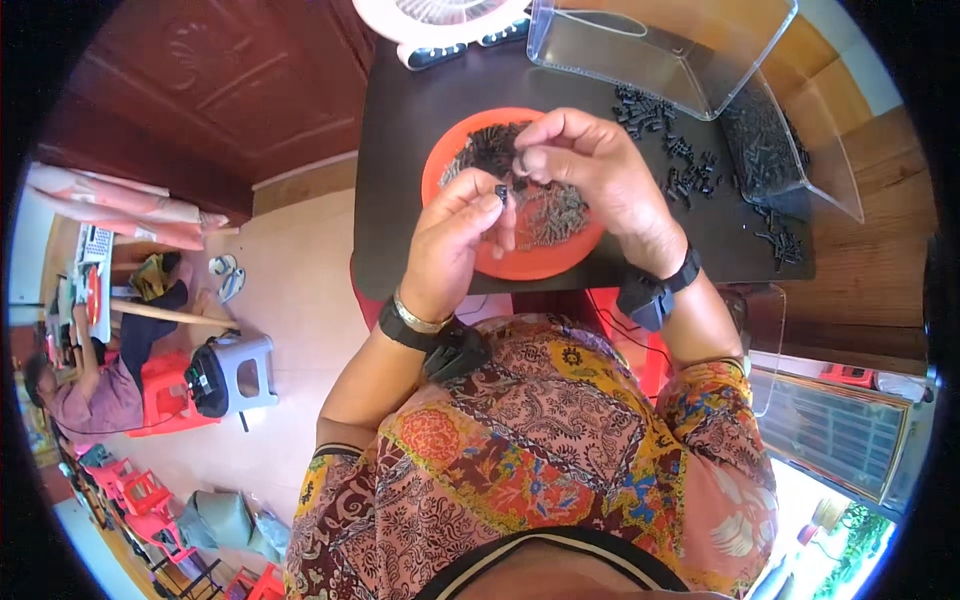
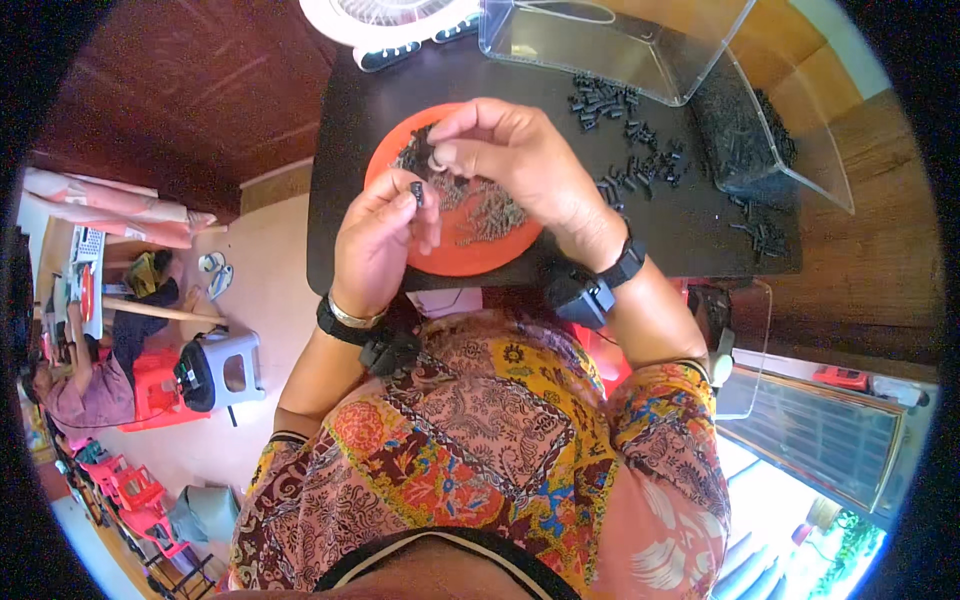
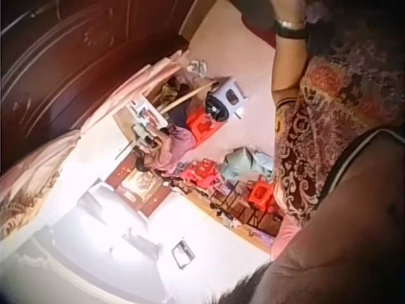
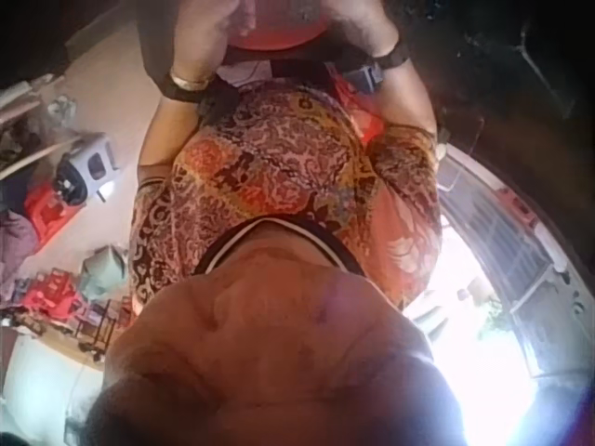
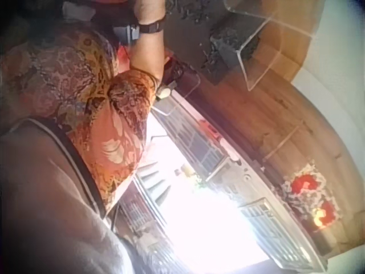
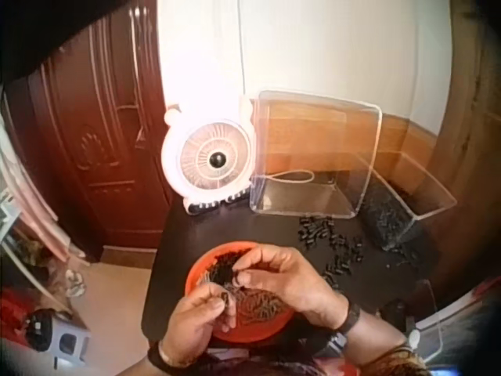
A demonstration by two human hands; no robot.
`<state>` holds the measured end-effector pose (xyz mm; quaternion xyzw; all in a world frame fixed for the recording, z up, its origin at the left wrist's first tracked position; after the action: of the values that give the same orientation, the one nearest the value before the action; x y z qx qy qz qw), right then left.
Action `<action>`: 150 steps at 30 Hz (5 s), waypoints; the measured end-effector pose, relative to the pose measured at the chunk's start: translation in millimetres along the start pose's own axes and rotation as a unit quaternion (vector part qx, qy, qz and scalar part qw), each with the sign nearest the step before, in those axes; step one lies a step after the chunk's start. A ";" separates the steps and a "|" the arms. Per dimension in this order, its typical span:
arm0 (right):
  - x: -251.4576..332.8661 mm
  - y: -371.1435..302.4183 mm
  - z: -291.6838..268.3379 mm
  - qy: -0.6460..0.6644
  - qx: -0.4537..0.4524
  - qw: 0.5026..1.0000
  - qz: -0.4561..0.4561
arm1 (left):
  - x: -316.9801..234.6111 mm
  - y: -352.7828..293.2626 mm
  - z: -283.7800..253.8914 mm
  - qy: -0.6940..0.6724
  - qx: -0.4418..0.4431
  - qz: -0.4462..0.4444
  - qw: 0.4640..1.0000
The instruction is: The person assembles small components by picking up plastic pieces and metal pieces from a plate and connecting them together by hand.
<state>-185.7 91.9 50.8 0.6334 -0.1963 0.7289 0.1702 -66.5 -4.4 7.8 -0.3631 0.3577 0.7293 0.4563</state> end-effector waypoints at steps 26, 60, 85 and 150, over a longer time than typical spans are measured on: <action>-7.0 -10.8 12.3 -0.016 -0.032 0.995 -0.090 | 1.1 5.0 16.8 0.039 0.006 0.036 0.999; 5.2 -41.5 41.1 -0.387 -0.154 0.839 -0.350 | 7.3 -11.2 1.0 -0.067 -0.022 0.056 0.996; 23.7 -7.8 -134.6 -0.648 -0.179 0.721 -0.164 | -11.5 -14.7 -26.8 -0.056 -0.072 0.057 0.994; -33.6 5.0 45.9 -0.645 0.078 0.741 -0.171 | -13.5 -35.0 -33.9 -0.007 -0.054 0.022 0.998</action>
<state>-144.1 64.5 22.7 0.9861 -0.0899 0.1180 0.0747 -22.8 -27.4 -3.6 -0.3746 0.3225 0.7600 0.4220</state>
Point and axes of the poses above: each hand's wrist, its own y-axis towards the middle knuckle, its own z-axis out of the palm, x = y × z, the point moved 5 cm from there along y, towards the middle knuckle, and after that the axes turned 9 degrees about z, right-handed, at the moved point
